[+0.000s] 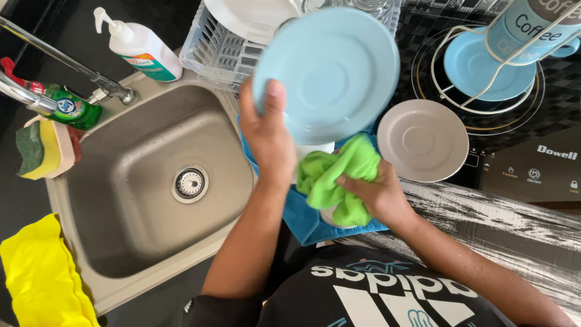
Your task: The person wipes and dries various kitchen items including bowls, mugs, and saucers with a green cloth and places them in a dish rack.
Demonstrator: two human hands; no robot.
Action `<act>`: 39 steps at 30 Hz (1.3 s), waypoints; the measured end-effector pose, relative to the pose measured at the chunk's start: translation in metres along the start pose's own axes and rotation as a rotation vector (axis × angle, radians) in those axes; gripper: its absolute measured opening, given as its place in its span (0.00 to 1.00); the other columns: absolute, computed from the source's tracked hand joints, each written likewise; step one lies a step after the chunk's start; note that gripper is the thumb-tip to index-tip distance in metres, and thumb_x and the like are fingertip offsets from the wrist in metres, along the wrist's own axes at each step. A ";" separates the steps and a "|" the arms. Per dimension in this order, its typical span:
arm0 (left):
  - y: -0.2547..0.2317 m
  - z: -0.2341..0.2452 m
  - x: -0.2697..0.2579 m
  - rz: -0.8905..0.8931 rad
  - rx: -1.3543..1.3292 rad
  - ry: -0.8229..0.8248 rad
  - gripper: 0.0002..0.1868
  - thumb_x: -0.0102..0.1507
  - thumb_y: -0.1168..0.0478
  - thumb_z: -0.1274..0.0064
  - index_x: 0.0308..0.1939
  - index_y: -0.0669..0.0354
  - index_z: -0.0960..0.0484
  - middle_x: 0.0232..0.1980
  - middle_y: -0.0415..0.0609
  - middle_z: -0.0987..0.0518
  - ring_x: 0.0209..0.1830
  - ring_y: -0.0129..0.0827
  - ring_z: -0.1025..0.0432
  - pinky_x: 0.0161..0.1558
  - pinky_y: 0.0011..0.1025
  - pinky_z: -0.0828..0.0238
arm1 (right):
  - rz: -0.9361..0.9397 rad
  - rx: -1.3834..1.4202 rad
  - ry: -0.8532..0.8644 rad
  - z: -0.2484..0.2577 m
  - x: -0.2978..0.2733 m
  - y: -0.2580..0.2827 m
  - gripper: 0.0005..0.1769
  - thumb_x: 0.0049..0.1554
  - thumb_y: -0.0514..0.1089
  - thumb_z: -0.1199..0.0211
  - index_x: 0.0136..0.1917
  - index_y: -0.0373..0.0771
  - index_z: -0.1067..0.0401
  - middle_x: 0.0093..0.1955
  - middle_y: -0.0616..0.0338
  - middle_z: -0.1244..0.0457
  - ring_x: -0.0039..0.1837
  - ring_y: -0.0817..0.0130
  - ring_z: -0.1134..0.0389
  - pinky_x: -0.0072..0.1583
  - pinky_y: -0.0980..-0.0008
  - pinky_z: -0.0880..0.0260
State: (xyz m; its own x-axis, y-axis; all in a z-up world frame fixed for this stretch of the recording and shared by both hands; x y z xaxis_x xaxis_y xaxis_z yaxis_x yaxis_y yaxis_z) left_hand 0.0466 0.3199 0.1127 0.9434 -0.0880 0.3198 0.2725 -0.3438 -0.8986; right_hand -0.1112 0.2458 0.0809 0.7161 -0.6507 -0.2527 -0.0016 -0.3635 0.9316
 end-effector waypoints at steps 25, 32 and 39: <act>0.069 -0.142 -0.048 0.568 0.356 1.063 0.58 0.51 0.25 0.68 0.77 0.58 0.43 0.62 0.52 0.23 0.61 0.41 0.25 0.53 0.37 0.29 | 0.253 -0.081 -0.297 0.281 0.017 0.031 0.20 0.66 0.43 0.45 0.70 0.37 0.31 0.48 0.61 0.34 0.38 0.71 0.31 0.35 0.78 0.23; 0.103 -0.184 -0.040 0.590 0.458 1.031 0.46 0.60 0.37 0.66 0.77 0.61 0.41 0.72 0.58 0.28 0.69 0.47 0.30 0.64 0.41 0.34 | 0.233 -0.213 -0.380 0.378 0.053 0.023 0.22 0.63 0.46 0.51 0.69 0.41 0.35 0.45 0.62 0.36 0.33 0.76 0.34 0.33 0.82 0.29; 0.128 -0.232 -0.042 0.728 0.378 1.011 0.42 0.63 0.43 0.67 0.78 0.62 0.41 0.77 0.57 0.34 0.72 0.47 0.33 0.64 0.41 0.36 | 0.184 -0.324 -0.346 0.401 0.095 0.029 0.21 0.71 0.40 0.58 0.74 0.38 0.37 0.47 0.58 0.39 0.41 0.69 0.34 0.38 0.73 0.32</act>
State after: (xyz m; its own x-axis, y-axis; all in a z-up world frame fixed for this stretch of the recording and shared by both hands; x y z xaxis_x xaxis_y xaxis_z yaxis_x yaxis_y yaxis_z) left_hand -0.0021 0.0621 0.0536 0.3824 -0.8593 -0.3397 -0.0463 0.3493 -0.9358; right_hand -0.3228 -0.0941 -0.0208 0.4506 -0.8874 -0.0979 0.1499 -0.0329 0.9882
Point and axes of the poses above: each hand's wrist, its own x-axis towards the middle knuckle, its own z-axis out of the back of the hand, y = z × x, the point moved 2 cm from there along x, towards the middle knuckle
